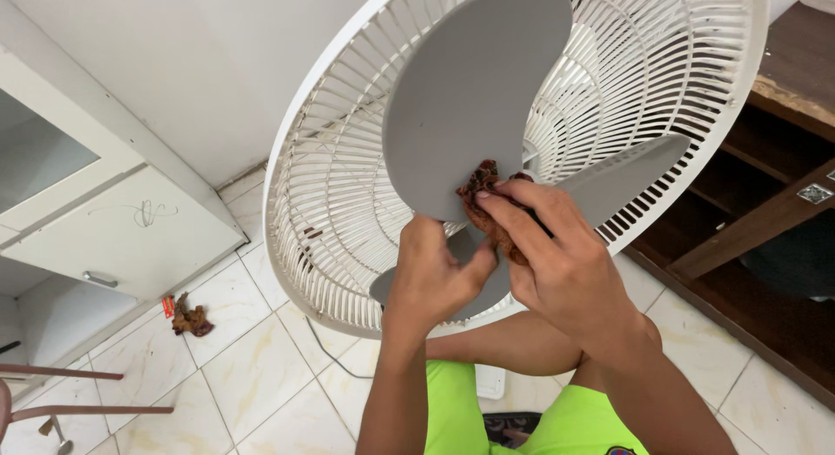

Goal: The person wipes the blades and motor housing of a standing electric fan using a cloth. They rotate the fan head to reach different areas and continue wiping the front grille and control panel.

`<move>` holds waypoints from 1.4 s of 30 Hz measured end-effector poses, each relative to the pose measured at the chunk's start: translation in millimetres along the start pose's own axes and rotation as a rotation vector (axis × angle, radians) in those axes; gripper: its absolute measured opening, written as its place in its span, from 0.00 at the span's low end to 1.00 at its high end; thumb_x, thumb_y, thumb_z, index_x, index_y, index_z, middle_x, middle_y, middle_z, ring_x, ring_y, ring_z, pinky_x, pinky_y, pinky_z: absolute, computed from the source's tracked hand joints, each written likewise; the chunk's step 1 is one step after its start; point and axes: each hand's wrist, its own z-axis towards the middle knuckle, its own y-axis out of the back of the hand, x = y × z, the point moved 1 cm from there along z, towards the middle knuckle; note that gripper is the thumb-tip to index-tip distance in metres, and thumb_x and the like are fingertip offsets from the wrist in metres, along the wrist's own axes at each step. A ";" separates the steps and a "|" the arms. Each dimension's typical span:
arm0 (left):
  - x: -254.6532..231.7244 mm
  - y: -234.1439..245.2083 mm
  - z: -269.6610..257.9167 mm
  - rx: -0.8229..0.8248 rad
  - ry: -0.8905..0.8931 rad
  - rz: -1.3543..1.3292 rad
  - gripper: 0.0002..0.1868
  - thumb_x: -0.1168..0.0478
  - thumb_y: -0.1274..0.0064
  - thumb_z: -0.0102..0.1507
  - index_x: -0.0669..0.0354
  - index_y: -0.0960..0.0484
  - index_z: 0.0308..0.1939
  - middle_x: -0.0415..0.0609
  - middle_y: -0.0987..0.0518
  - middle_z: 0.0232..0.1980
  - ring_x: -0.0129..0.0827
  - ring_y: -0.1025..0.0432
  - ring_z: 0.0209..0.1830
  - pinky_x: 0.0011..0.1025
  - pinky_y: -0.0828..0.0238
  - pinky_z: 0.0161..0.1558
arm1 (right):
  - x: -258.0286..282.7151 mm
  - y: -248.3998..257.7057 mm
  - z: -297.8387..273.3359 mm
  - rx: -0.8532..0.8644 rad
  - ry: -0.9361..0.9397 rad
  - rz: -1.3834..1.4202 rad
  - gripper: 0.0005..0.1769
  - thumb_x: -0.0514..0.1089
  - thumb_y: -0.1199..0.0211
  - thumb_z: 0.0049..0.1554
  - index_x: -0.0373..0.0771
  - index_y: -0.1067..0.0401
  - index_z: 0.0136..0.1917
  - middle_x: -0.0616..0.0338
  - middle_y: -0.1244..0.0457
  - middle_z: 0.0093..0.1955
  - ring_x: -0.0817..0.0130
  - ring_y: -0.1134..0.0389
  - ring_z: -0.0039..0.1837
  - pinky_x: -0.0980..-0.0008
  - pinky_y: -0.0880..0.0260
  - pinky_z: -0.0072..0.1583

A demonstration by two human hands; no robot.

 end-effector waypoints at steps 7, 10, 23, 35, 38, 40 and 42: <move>10.9 4.4 6.6 -0.353 0.063 -0.593 0.21 0.48 0.63 0.73 0.61 0.30 0.59 0.36 0.26 0.41 0.17 0.32 0.41 0.22 0.33 0.45 | -2.5 1.0 6.7 0.089 0.000 0.089 0.27 0.25 0.36 0.47 0.36 0.26 0.60 0.52 0.34 0.58 0.53 0.30 0.59 0.60 0.26 0.58; 26.0 6.6 13.4 -0.365 -0.008 -0.316 0.20 0.55 0.65 0.80 0.68 0.23 0.59 0.35 0.33 0.29 0.14 0.43 0.27 0.19 0.46 0.30 | -11.3 4.5 22.8 0.064 -0.002 0.117 0.25 0.26 0.34 0.49 0.37 0.25 0.61 0.50 0.34 0.57 0.56 0.29 0.55 0.62 0.26 0.54; 33.5 5.5 -2.3 -0.274 -0.117 -0.402 0.24 0.50 0.68 0.82 0.69 0.30 0.67 0.43 0.23 0.38 0.20 0.30 0.35 0.24 0.32 0.38 | 24.2 -15.5 51.1 -0.086 0.167 0.116 0.22 0.27 0.32 0.47 0.33 0.25 0.56 0.49 0.35 0.56 0.54 0.29 0.55 0.61 0.25 0.53; 36.6 8.7 -13.4 -0.235 -0.075 -0.386 0.34 0.41 0.70 0.80 0.71 0.33 0.71 0.48 0.23 0.51 0.24 0.31 0.49 0.23 0.34 0.52 | 14.8 -21.6 50.0 -0.089 0.268 -0.022 0.27 0.25 0.34 0.46 0.30 0.25 0.61 0.46 0.39 0.65 0.45 0.34 0.62 0.55 0.28 0.62; 39.3 12.7 -15.4 -0.200 0.000 -0.438 0.35 0.40 0.70 0.79 0.70 0.33 0.72 0.50 0.20 0.51 0.24 0.30 0.46 0.24 0.31 0.51 | 18.4 -19.2 30.1 0.022 0.314 -0.035 0.31 0.25 0.36 0.39 0.30 0.24 0.59 0.48 0.36 0.63 0.46 0.32 0.61 0.56 0.27 0.60; 38.8 13.1 -18.3 -0.180 0.024 -0.467 0.36 0.40 0.70 0.79 0.70 0.32 0.72 0.50 0.20 0.51 0.25 0.29 0.46 0.24 0.31 0.51 | 10.4 -10.7 26.0 0.045 0.244 -0.079 0.31 0.24 0.37 0.40 0.30 0.23 0.59 0.50 0.35 0.63 0.48 0.32 0.62 0.58 0.26 0.61; 36.9 11.2 -19.9 -0.176 -0.039 -0.478 0.34 0.40 0.70 0.80 0.70 0.34 0.71 0.52 0.21 0.58 0.29 0.27 0.57 0.28 0.30 0.61 | 1.8 0.2 29.9 0.019 0.125 -0.161 0.31 0.23 0.37 0.41 0.31 0.23 0.60 0.50 0.34 0.63 0.48 0.32 0.64 0.57 0.27 0.63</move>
